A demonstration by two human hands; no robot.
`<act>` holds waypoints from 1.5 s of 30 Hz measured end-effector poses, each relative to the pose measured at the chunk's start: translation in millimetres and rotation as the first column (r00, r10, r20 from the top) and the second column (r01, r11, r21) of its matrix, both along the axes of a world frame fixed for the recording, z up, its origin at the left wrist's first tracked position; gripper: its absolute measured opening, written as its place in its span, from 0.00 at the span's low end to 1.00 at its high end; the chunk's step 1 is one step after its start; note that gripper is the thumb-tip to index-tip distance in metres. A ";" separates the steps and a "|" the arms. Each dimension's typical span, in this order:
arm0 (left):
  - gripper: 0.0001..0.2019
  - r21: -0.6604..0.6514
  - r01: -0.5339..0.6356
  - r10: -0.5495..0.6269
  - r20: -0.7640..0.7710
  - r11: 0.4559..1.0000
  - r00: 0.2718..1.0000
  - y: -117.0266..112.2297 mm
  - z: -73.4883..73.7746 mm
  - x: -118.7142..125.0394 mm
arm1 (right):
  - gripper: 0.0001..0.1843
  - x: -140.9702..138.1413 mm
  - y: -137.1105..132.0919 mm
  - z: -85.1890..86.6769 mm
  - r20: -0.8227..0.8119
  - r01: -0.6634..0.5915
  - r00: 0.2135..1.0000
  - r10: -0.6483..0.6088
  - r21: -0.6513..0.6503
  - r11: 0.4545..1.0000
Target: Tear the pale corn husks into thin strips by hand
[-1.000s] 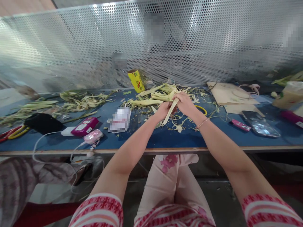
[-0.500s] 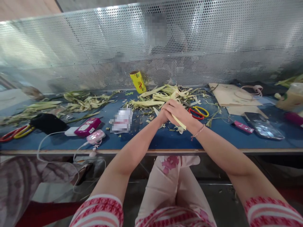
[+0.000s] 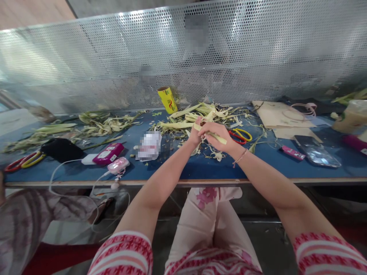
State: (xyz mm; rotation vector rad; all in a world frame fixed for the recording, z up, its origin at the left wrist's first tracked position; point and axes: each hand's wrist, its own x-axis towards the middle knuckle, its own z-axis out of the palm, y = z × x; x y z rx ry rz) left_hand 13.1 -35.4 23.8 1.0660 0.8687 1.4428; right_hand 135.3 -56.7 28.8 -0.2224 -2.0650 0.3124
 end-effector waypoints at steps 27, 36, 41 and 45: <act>0.24 -0.073 -0.002 0.019 0.234 0.997 0.972 9.9 7.5 -6.3 | 0.15 23.3 61.3 -10.1 0.013 0.135 0.985 -0.172 -0.682 0.719; 0.23 -0.059 -0.047 0.059 0.207 0.997 0.977 8.0 7.8 -5.2 | 0.19 25.7 59.4 -5.3 -0.011 0.144 0.978 -0.207 -0.683 0.716; 0.24 -0.036 -0.011 0.015 0.111 0.999 0.994 14.8 1.7 -10.0 | 0.16 29.5 65.2 -2.4 -0.173 0.131 0.930 -0.323 -0.665 0.735; 0.26 0.004 0.052 -0.052 0.050 0.999 0.997 17.2 -3.2 -10.7 | 0.07 34.4 68.7 -3.2 -0.139 0.308 0.882 -0.450 -0.552 0.775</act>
